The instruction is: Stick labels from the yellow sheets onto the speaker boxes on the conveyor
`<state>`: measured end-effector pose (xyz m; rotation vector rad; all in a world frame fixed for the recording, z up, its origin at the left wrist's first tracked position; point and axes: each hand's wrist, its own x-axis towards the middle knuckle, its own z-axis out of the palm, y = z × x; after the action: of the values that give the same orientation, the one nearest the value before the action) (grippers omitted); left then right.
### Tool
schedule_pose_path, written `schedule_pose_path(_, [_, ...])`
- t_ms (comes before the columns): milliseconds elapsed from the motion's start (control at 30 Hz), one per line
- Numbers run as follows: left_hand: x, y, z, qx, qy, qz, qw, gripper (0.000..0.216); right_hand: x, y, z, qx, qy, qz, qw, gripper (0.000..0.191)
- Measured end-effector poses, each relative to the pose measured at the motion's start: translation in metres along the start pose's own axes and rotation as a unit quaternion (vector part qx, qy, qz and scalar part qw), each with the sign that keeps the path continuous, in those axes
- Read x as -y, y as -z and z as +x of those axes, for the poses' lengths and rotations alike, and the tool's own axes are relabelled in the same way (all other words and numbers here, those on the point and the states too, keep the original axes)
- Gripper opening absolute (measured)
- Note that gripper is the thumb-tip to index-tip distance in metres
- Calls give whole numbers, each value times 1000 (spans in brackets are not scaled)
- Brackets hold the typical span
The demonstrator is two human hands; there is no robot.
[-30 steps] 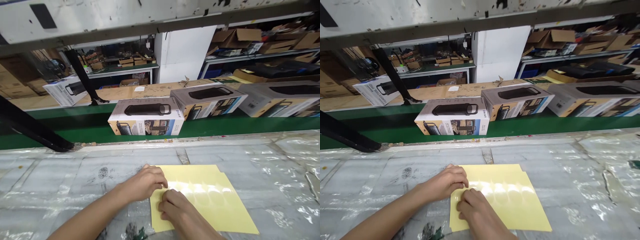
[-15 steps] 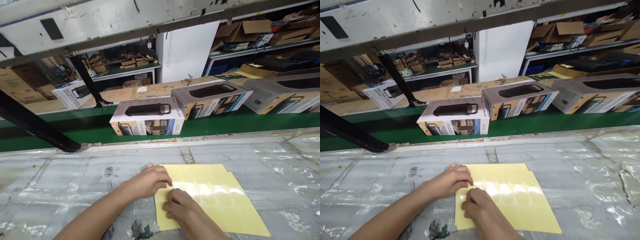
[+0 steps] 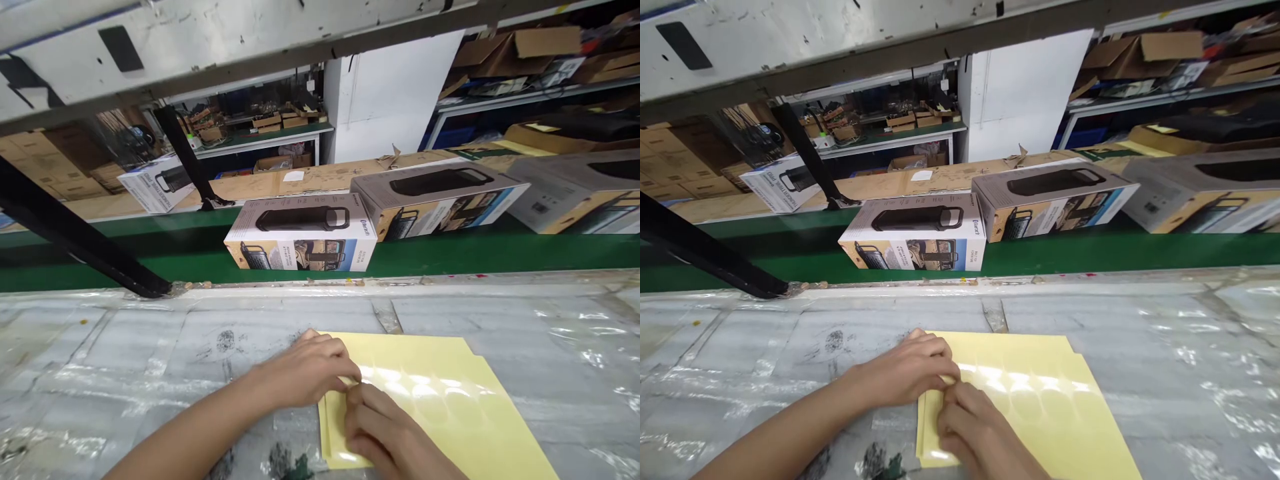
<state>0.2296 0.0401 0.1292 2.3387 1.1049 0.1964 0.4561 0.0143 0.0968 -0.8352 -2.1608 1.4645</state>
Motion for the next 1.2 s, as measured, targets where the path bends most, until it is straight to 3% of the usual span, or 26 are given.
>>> schedule_pose_path(133, [-7, -12, -4, -7, -30, 100, 995, 16, 8, 40, 2, 61, -66, 152, 984, 26])
schedule_pose_path(200, [-11, -15, -8, -15, -35, 127, 991, 20, 14, 66, 11, 52, -91, 198, 975, 37])
schedule_pose_path(267, [-12, -5, -10, -4, -46, 98, 994, 24, 25, 91, 27, 30, -107, 185, 977, 41])
schedule_pose_path(333, [-5, 25, -6, -9, -42, 22, 999, 26, 38, 115, 52, 0, -100, 139, 985, 41])
schedule_pose_path(367, [3, 49, -1, -40, -21, -12, 999, 25, 45, 125, 67, -12, -84, 120, 989, 38])
schedule_pose_path(400, [15, 76, 7, -90, 13, -35, 995, 25, 51, 135, 84, -21, -62, 105, 992, 36])
schedule_pose_path(467, [51, 135, 31, -242, 113, -12, 964, 26, 59, 151, 124, -40, -7, 77, 996, 35])
schedule_pose_path(533, [97, 187, 61, -326, 190, 60, 924, 30, 62, 165, 170, -71, 51, 43, 995, 37])
schedule_pose_path(633, [159, 229, 100, -272, 279, 154, 908, 35, 59, 179, 244, -124, 107, -1, 986, 32])
schedule_pose_path(733, [191, 233, 117, -186, 344, 181, 902, 36, 53, 187, 315, -142, 130, -31, 981, 25])
schedule_pose_path(900, [204, 223, 116, -171, 358, 193, 898, 40, 38, 190, 397, -133, 139, -54, 980, 27])
schedule_pose_path(1033, [211, 221, 115, -171, 356, 197, 897, 40, 27, 185, 429, -104, 137, -102, 980, 31])
schedule_pose_path(1200, [211, 220, 113, -172, 353, 201, 898, 39, 20, 185, 444, -99, 96, -169, 976, 33])
